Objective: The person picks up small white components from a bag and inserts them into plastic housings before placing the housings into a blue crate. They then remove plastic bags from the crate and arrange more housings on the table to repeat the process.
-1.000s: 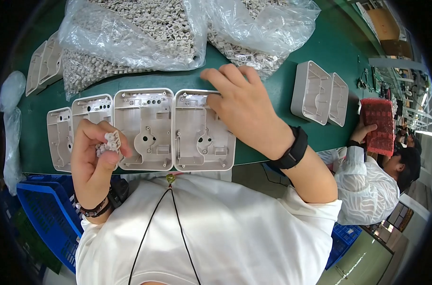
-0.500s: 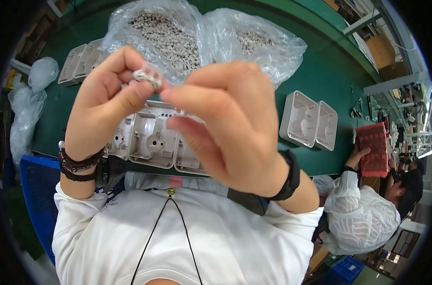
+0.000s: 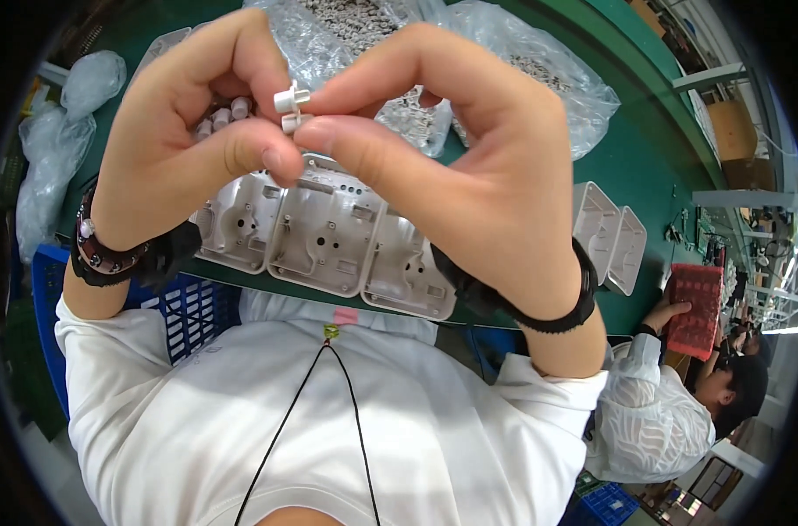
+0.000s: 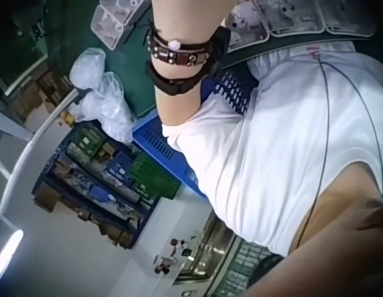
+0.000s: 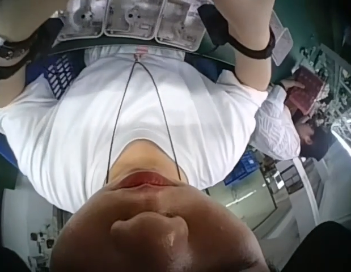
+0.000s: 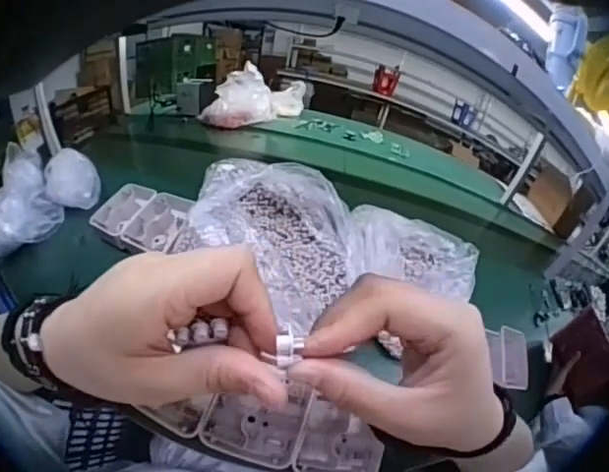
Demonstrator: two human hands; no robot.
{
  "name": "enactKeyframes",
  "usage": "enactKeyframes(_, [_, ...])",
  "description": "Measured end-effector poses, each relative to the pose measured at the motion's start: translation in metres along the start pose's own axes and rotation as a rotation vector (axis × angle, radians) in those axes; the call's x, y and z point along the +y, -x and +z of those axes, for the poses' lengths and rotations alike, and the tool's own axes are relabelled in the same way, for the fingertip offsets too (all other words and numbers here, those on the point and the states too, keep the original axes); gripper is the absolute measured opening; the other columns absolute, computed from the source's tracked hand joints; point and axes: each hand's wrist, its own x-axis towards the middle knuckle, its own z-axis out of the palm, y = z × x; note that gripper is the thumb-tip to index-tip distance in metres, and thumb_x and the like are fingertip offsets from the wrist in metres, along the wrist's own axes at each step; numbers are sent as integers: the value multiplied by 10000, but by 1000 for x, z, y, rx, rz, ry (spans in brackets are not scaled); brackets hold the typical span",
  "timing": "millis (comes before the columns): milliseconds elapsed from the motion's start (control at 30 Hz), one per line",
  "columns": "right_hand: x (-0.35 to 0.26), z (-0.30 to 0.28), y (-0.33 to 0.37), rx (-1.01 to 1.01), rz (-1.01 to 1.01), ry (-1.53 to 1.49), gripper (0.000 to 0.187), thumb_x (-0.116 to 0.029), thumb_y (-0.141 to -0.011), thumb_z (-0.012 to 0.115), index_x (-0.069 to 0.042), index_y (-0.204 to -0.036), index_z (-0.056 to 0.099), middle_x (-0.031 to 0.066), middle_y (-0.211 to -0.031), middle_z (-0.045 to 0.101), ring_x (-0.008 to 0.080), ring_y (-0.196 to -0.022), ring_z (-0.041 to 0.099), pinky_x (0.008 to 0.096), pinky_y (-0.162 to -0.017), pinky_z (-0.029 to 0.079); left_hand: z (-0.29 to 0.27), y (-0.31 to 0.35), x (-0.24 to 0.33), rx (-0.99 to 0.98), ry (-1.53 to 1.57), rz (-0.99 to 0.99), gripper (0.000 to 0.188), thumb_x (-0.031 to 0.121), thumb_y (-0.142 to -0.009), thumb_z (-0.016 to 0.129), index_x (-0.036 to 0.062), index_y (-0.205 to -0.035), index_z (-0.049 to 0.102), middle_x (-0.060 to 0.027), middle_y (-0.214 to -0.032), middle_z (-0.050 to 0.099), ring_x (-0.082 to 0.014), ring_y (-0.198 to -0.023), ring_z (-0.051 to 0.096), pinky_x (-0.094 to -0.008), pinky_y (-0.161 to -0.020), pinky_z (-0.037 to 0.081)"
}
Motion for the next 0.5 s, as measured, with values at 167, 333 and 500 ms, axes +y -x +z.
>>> enactKeyframes(167, [45, 6, -4, -383, -67, 829, 112, -54, -659, 685, -41, -707, 585, 66, -824, 511, 181, -760, 484, 289, -714, 357, -34, 26, -56, 224, 103, -127, 173, 137, -857, 527, 25, -961, 447, -10, -827, 483, -47, -678, 451, -153, -595, 349])
enactKeyframes(333, [74, 36, 5, -506, -105, 994, 89, -118, -602, 646, -74, -644, 581, 60, -823, 453, 211, -774, 439, 321, -706, 327, -91, 61, -115, 121, 843, -158, 181, 85, -866, 454, 23, -1036, 450, -51, -986, 507, -70, -737, 467, -163, -614, 345])
enactKeyframes(500, [89, 45, 3, -639, -81, 1089, 75, -150, -617, 588, -77, -634, 587, 49, -855, 429, 203, -834, 413, 316, -728, 328, -88, 72, -110, 256, 860, -430, 300, 85, -865, 459, 15, -1151, 398, -70, -1031, 494, -75, -747, 469, -167, -633, 364])
